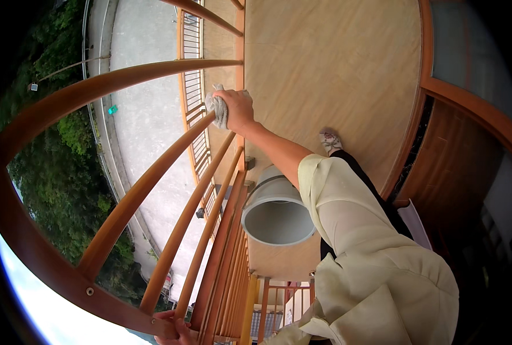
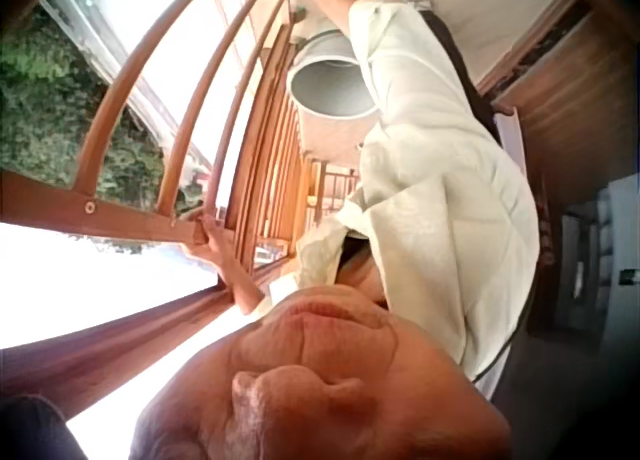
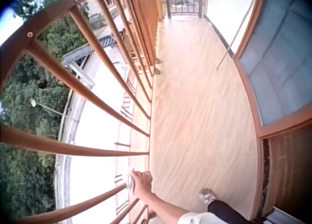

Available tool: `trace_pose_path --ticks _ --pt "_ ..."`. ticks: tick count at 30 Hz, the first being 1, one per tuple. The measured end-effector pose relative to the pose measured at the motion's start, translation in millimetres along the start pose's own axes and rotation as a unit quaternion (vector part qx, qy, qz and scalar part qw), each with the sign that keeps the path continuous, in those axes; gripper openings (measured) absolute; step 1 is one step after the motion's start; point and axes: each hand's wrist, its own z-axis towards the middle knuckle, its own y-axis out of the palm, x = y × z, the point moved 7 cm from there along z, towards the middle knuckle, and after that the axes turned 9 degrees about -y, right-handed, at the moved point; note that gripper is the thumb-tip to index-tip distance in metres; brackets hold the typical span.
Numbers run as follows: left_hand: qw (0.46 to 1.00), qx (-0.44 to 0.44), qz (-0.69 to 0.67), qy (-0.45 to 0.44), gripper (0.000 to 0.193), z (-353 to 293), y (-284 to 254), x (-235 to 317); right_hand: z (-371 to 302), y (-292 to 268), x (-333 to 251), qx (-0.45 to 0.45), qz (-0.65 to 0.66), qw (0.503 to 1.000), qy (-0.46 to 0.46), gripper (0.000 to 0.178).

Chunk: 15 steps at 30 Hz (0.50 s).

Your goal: The person wipes a wooden railing on an outdoor balcony using a cloth. They move along the railing, cleaning the top and sides, and occasionally dip the cloth into a bucket of water to wet it.

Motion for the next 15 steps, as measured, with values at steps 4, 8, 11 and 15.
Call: trace_pose_path --ticks 4,8,11,15 --pt "0.998 0.05 0.0 0.043 0.019 -7.5 -2.0 2.4 -4.2 -53.6 -102.2 0.068 0.132 0.987 -0.062 0.051" --pt "1.0 0.029 -0.005 0.012 0.016 -1.6 3.8 15.2 6.5 -111.9 -214.5 0.12 0.172 0.972 -0.108 0.04" --pt "0.997 0.008 0.059 0.057 0.019 -2.5 9.7 27.1 16.7 -112.2 -235.5 0.186 0.208 0.944 -0.178 0.031" --pt "0.998 0.062 0.032 -0.002 0.024 -6.6 -12.3 -21.5 35.5 -53.1 -163.2 0.106 0.166 0.959 -0.203 0.017"
